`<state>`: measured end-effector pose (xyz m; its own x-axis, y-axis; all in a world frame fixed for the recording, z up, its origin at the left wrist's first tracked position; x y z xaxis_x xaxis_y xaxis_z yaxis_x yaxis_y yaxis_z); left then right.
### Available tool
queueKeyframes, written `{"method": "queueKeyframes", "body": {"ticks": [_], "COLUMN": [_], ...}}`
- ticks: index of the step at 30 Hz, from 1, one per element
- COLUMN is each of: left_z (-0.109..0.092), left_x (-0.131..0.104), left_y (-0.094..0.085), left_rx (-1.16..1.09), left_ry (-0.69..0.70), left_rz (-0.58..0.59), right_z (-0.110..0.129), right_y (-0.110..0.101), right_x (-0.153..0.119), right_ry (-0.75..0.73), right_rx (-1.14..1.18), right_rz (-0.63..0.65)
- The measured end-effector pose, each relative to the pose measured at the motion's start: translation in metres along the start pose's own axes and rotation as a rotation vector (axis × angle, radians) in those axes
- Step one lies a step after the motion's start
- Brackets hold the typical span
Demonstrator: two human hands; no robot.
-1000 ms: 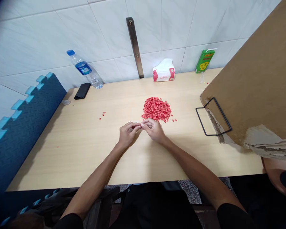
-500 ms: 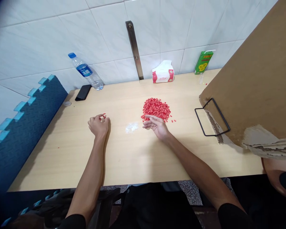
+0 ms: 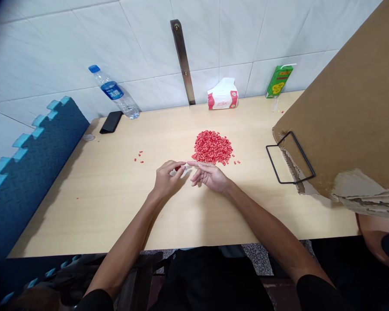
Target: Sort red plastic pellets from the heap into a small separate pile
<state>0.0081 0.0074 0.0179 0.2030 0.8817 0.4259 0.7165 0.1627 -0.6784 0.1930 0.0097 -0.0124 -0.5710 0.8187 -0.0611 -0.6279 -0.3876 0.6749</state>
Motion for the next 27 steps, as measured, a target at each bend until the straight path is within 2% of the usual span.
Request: {"method": "queueKeyframes", "body": {"ticks": [12, 19, 27], "left_z": [0.0008, 0.0015, 0.0024], "left_x": [-0.0012, -0.0017, -0.0023], "left_y": [0.0004, 0.0006, -0.0003], "left_rx": [-0.044, -0.046, 0.045], "left_ry": [-0.050, -0.064, -0.018], "left_rz": [0.059, 0.070, 0.060], "right_z": [-0.0007, -0.0022, -0.0051], "right_y": [0.0049, 0.0058, 0.0091], "right_x": [-0.0007, 0.0001, 0.0009], "right_ry": [0.006, -0.008, -0.042], "right_rx": [-0.092, -0.111, -0.151], "right_rz": [0.036, -0.007, -0.005]}}
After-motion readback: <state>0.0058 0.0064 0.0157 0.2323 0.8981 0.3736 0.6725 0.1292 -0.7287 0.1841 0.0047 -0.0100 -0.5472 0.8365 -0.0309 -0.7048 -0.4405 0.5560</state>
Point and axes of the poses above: each hand's wrist, its own x-axis towards the middle knuckle, its own y-axis out of the palm, z = x × y, the point moved 1 cm from there along x, towards the middle knuckle, and after that the axes turned 2 degrees about -y, right-handed, at the moved point
